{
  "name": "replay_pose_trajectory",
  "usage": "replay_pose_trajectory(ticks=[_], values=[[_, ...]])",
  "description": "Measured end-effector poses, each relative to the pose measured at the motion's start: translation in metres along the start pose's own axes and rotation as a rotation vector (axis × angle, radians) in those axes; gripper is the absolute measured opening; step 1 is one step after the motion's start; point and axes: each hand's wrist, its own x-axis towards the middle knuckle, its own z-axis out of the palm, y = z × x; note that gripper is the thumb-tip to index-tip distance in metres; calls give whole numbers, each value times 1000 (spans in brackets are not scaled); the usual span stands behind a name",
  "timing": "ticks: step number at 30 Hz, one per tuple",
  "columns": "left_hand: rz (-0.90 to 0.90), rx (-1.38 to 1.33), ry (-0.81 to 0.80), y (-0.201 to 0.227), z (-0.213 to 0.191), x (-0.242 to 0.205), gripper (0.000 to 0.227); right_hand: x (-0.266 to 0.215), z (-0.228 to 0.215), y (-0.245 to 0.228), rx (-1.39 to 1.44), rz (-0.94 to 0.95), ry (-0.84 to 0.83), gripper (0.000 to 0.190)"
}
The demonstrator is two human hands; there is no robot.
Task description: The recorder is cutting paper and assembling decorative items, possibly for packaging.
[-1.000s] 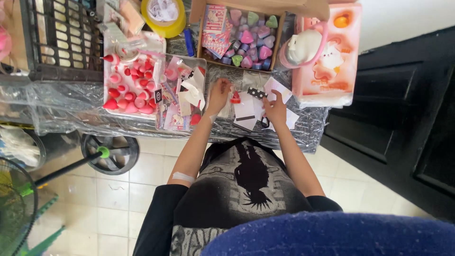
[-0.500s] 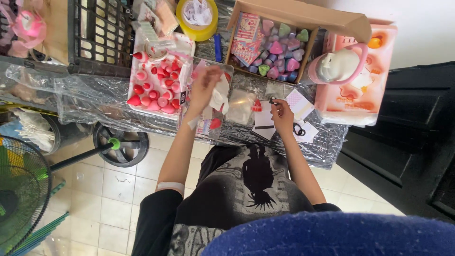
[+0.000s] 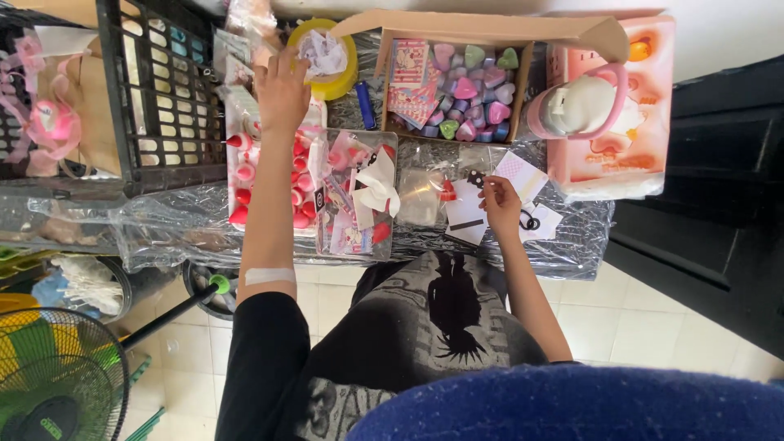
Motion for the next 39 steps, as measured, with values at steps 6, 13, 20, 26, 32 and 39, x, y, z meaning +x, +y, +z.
replay_pose_trajectory(ticks=[6,13,20,26,32,39], values=[[119,288,-207,-31,62,-29,3,-11,-8,2,-58,4,-8,17],[-179,-512,73,88,-101,-51,9,-19,-13,-6,-7,-16,-28,18],[51,-1274,-800,215,-161,-121,18,-69,33,-113,-434,-645,-378,54],[-155,-1329,-738,206,-162,-124,18,-90,28,-81,-415,-559,-572,25],[-436,-989,-340,177,-136,-125,12,-101,-18,-44,-243,-11,-527,23],[-557,-771,-20,160,-120,-121,11,-113,-126,5,-63,604,-733,31]])
